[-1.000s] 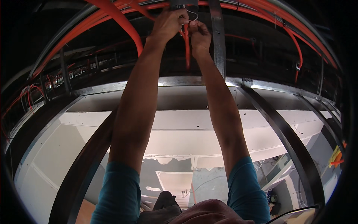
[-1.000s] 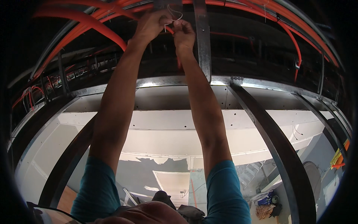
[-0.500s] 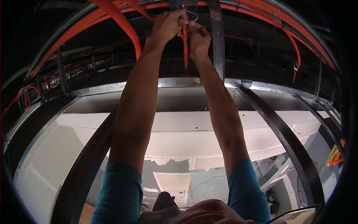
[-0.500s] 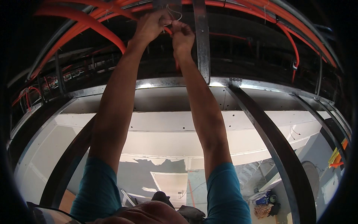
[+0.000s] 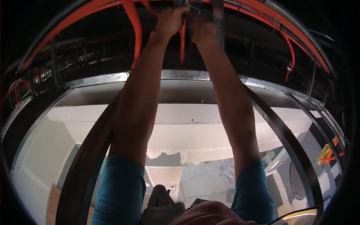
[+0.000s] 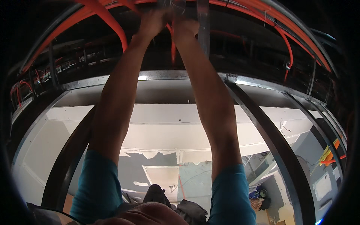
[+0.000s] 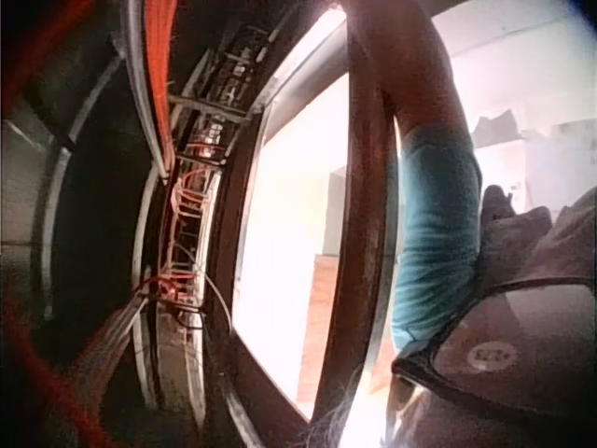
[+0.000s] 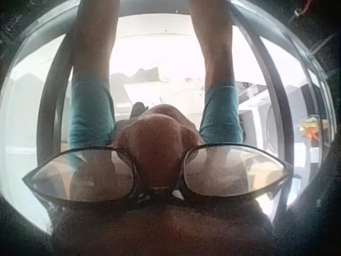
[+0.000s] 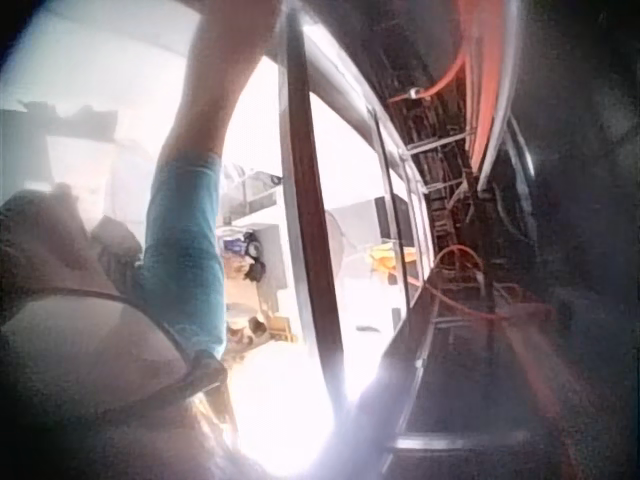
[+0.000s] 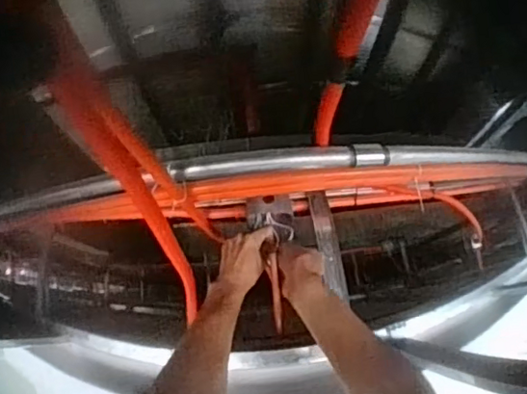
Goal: The person uses wire strippers to strip insulation from electrical wires inside a ceiling junction box and then twists the wires together.
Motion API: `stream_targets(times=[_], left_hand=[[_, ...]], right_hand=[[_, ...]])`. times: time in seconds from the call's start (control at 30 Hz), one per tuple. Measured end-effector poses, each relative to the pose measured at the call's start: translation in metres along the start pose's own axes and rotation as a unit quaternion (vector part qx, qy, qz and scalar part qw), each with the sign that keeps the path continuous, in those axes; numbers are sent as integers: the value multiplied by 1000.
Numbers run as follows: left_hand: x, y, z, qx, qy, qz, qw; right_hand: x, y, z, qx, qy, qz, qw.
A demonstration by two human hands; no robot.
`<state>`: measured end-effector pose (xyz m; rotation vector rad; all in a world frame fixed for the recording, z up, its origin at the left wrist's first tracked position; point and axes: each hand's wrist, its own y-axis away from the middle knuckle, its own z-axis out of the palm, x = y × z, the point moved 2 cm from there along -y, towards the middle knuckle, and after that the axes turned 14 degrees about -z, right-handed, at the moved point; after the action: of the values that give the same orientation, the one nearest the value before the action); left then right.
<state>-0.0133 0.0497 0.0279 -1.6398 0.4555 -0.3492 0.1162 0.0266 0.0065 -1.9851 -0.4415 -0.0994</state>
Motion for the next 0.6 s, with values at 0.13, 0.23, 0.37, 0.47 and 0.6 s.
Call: stream_targets(times=[0.13, 0.23, 0.37, 0.47, 0.6], left_hand=[[2, 3, -4, -15, 148, -21, 989], [3, -2, -8, 6, 106, -22, 994], [2, 3, -8, -20, 100, -45, 994], [-1, -2, -8, -6, 87, -20, 996], [5, -1, -12, -16, 105, -20, 994]], right_hand=[[6, 2, -6, -40, -218, 98, 970], [24, 8, 7, 98, -637, 250, 722], [42, 19, -11, 213, -379, -57, 899], [49, 19, -16, 238, -156, -115, 952], [48, 18, -8, 287, -19, -216, 933]])
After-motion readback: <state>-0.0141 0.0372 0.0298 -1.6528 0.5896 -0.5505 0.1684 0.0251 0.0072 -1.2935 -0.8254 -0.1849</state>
